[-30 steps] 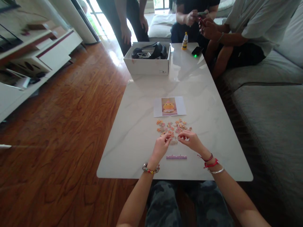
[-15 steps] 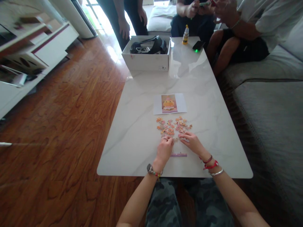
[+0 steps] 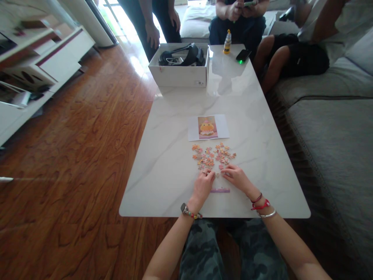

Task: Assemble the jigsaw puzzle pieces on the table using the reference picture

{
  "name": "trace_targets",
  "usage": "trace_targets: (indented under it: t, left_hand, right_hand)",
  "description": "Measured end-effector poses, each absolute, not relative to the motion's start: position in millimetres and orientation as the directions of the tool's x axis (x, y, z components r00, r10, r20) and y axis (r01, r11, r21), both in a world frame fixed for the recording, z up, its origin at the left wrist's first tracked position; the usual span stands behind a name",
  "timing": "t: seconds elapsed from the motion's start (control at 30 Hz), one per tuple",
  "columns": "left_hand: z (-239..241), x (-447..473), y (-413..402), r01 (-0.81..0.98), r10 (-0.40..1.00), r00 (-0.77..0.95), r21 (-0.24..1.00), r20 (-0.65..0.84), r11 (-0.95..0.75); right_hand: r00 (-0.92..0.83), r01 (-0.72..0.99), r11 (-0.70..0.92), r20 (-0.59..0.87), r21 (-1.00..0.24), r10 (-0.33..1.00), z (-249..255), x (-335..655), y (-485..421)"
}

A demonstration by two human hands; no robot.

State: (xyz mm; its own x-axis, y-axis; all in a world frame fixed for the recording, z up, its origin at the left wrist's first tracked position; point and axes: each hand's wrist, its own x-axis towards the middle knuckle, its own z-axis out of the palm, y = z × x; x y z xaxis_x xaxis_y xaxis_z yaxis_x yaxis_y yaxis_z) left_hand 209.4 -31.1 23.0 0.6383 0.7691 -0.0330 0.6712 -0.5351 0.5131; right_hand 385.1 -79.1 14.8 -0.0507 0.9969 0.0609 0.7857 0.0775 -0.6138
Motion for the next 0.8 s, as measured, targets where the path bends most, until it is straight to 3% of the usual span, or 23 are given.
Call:
trace_targets:
  t: [0.8]
  left_hand:
    - [7, 189, -13, 0.452, 0.636, 0.764, 0.610, 0.113, -0.651]
  right_hand:
    - [0.061, 0.801, -0.016, 0.054, -0.598, 0.997, 18, 377, -90]
